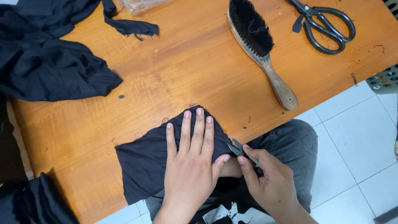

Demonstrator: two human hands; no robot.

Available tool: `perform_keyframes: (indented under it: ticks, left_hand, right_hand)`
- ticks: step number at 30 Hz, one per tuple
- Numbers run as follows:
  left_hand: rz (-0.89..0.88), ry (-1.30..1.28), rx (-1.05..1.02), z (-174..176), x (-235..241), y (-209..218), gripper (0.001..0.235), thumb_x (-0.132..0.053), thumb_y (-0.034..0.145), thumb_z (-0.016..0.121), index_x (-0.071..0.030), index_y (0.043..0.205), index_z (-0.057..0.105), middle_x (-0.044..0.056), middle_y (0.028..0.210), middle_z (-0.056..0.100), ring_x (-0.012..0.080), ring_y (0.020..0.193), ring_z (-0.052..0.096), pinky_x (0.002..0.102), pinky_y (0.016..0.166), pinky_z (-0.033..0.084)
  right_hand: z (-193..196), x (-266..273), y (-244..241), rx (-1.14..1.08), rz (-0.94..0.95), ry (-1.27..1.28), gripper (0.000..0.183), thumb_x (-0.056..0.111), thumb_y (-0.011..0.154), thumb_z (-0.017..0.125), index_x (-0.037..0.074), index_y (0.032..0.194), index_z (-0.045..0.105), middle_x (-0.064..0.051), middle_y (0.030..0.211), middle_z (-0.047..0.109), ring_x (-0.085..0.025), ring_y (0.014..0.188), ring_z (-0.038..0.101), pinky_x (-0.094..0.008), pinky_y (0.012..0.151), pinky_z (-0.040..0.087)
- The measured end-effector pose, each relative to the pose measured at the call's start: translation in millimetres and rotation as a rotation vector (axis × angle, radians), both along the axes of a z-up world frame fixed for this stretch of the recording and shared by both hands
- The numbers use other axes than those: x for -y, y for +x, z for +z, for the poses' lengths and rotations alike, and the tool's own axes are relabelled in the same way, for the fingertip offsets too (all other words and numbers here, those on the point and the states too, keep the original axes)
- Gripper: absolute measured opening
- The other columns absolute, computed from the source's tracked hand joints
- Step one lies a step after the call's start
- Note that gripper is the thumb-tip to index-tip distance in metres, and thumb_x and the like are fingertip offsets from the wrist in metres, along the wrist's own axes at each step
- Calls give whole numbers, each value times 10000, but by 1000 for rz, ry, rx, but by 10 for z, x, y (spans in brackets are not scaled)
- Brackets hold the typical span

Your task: The person uses a small knife to cut the edge of a piece of black fabric placed on a wooden table. The person holds the fabric with their left hand and carefully slices along the edge with the knife in their right hand.

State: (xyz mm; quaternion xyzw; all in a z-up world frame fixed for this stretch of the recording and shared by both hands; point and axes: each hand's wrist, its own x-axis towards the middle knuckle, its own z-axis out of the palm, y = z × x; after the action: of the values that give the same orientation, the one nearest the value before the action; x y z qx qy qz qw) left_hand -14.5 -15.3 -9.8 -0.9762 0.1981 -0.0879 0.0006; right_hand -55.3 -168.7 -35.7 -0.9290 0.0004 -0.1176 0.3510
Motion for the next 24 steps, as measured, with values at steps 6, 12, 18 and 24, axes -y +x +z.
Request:
perform_keyframes:
  ticks: [6,12,18,24]
  left_hand:
    - [-7,-30,-1,2,-7,3,683,-529,837,312,-49,1322,286,143,1399,234,288,1293,212,498,1035,162]
    - [-7,-35,14,-4,-11,-4,682,-529,838,313,-53,1326,281,139,1400,233,292,1296,206,500,1037,159]
    - [-11,-15,23,-4,-12,-9,703,-540,824,323,-55,1330,269,133,1400,237,295,1295,206,497,1032,167]
    - [-74,-15,9,27,-38,-13,649,-487,850,292,-51,1330,263,102,1401,246,273,1301,197,498,1040,146]
  right_hand:
    - [0,12,26,19,37,50,166,168,784,557,49,880,623,-22,884,664,-86,806,643,-158,639,514]
    - [-43,23,35,98,62,47,134,137,782,565,33,840,626,-37,845,665,-102,765,650,-173,656,516]
    - [15,33,32,-272,-180,530,161,153,816,514,28,884,588,-32,513,572,-78,417,496,-176,417,420]
    - [10,45,42,-17,61,579,431,371,826,451,15,1064,501,46,559,368,-43,469,356,-165,494,318]
